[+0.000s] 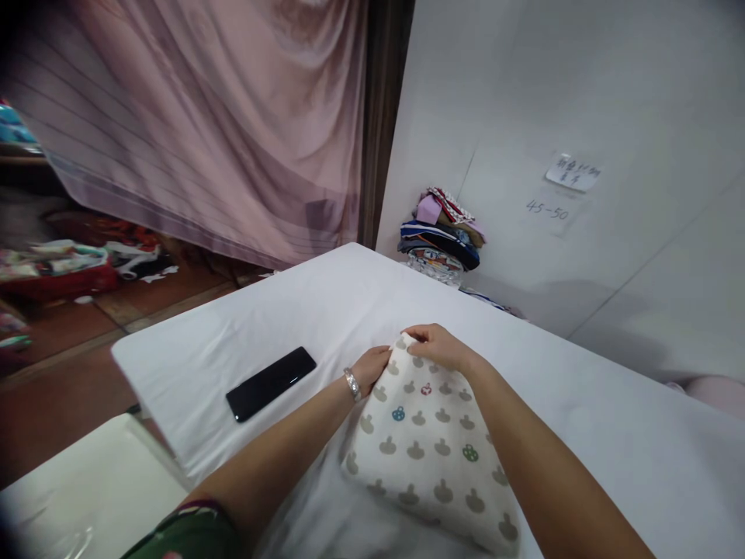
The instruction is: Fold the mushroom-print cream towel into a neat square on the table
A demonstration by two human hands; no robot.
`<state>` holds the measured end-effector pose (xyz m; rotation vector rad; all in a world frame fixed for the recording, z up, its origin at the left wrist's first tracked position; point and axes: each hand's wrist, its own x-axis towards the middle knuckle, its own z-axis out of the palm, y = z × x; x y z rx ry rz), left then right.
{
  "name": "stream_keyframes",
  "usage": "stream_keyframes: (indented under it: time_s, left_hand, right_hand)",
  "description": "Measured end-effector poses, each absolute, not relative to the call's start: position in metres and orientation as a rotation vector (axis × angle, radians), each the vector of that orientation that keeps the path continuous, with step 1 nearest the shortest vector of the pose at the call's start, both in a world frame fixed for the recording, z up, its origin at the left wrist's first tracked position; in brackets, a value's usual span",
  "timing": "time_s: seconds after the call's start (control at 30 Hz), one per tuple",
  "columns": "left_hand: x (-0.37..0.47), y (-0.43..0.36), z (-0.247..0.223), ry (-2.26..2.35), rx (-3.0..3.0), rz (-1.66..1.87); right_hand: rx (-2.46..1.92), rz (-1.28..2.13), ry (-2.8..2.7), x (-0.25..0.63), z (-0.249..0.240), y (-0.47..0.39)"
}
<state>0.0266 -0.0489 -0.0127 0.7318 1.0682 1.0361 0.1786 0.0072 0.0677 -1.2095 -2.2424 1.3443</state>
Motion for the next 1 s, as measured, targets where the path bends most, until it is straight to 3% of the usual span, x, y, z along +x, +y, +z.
stream_keyframes:
  time_s: [0.37,0.63,1.0]
  left_hand:
    - [0.022,-0.043,-0.01,0.816,0.568,0.986]
    - [0.025,-0.042,-0.01,1.118,0.811,1.029]
    - [0.025,-0.048,-0.003,1.064,0.785,1.029]
  right_hand:
    - [-1.207,1.18,-2.279,0.173,0.067,0.006]
    - [-1.05,1.015,-2.27,0.172,0.041,0.015]
    - [-1.319,1.368,-2.209,0.234,0.026,0.017]
